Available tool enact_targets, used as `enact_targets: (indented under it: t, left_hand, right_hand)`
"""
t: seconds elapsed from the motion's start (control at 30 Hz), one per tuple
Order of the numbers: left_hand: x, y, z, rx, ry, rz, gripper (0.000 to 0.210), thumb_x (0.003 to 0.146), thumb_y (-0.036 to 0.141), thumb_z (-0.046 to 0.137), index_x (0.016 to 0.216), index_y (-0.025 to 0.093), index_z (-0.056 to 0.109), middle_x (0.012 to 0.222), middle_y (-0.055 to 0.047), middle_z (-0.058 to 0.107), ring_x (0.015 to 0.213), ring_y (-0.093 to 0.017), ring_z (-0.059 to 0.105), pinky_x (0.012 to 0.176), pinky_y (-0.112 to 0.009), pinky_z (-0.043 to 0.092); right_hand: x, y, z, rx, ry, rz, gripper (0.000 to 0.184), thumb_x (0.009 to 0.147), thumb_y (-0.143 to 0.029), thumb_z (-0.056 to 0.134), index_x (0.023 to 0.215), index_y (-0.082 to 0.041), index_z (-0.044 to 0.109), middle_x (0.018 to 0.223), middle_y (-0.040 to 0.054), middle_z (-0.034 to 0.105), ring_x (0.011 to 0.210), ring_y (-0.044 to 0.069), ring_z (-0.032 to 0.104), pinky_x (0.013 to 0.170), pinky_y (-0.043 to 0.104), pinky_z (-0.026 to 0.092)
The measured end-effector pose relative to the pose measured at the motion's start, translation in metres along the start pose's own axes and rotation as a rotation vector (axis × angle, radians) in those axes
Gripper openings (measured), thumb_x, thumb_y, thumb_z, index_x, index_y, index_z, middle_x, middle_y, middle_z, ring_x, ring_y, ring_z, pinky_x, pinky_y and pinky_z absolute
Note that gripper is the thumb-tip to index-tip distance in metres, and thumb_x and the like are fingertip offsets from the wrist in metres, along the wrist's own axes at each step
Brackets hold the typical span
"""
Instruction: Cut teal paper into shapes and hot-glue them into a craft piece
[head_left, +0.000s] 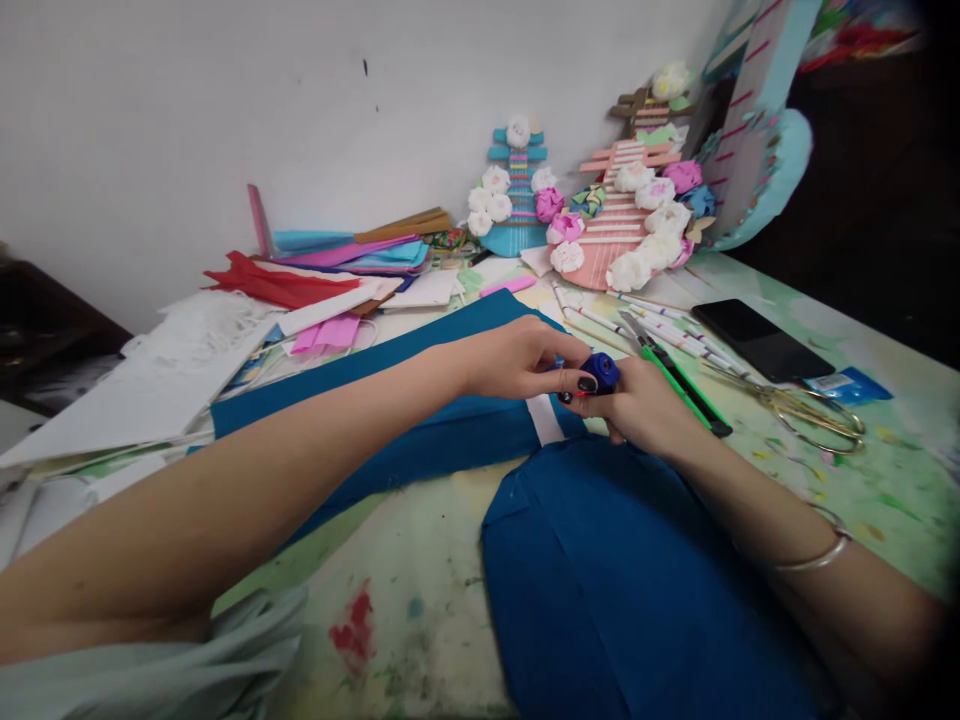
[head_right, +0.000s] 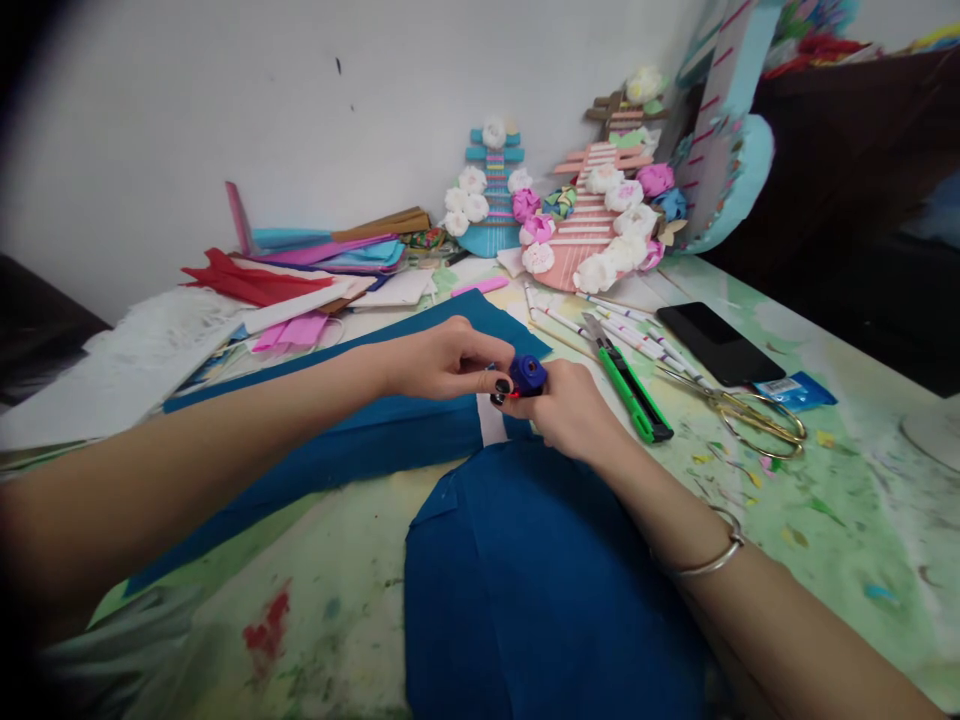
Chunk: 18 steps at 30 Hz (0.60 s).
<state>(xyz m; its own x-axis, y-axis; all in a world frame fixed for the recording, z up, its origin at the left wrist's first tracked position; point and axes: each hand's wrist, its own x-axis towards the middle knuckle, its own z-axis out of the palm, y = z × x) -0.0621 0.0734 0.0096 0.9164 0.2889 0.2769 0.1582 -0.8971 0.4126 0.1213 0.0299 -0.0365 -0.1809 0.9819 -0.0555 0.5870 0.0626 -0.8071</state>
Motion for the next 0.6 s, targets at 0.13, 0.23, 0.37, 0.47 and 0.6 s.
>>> enact_targets:
  t: [0.13,0.23,0.37,0.47,0.6]
  left_hand:
    - [-0.001,0.006,-0.003,0.089,-0.009,-0.028,0.028,0.090,0.033,0.047,0.074,0.016,0.062,0.050,0.005,0.042,0.046,-0.008,0.034,0.048,-0.021,0.027]
    - [-0.001,0.012,-0.005,0.132,0.006,-0.045,0.024,0.088,0.033,0.052,0.077,0.017,0.066,0.051,0.004,0.046,0.046,-0.007,0.036,0.048,-0.021,0.028]
    - [-0.016,0.020,-0.009,-0.128,0.186,-0.211,0.030,0.087,0.037,0.053,0.097,0.014,0.069,0.056,0.002,0.054,0.046,-0.007,0.041,0.045,-0.019,0.032]
    - [-0.051,0.027,-0.017,-0.219,0.408,-0.450,0.039,0.087,0.041,0.050,0.106,0.012,0.067,0.057,0.001,0.055,0.043,-0.008,0.045,0.044,-0.021,0.036]
    - [-0.139,0.035,-0.030,0.186,0.470,-0.899,0.040,0.082,0.045,0.051,0.104,0.016,0.068,0.083,-0.006,0.066,0.066,-0.015,0.061,0.061,-0.026,0.047]
  right_hand:
    - [-0.001,-0.001,0.000,0.006,-0.013,-0.044,0.023,0.068,-0.038,0.065,0.061,-0.018,0.056,0.039,-0.0062,0.045,0.035,0.014,0.049,0.036,0.024,0.036]
    - [-0.003,0.000,-0.001,0.010,-0.033,-0.077,0.023,0.068,-0.038,0.065,0.061,-0.018,0.055,0.040,-0.0067,0.045,0.036,0.014,0.049,0.038,0.024,0.036]
    - [-0.011,0.000,-0.008,0.041,-0.006,-0.089,0.026,0.068,-0.042,0.067,0.066,-0.019,0.054,0.044,-0.0062,0.046,0.037,0.013,0.048,0.038,0.024,0.035]
    - [-0.026,-0.005,-0.024,0.001,0.023,-0.092,0.027,0.072,-0.045,0.063,0.075,-0.018,0.058,0.049,-0.0033,0.051,0.040,0.014,0.047,0.041,0.026,0.035]
    - [-0.057,0.010,-0.058,-0.247,0.195,-0.131,0.025,0.076,-0.046,0.058,0.084,-0.023,0.058,0.069,0.0068,0.065,0.054,0.019,0.055,0.056,0.033,0.039]
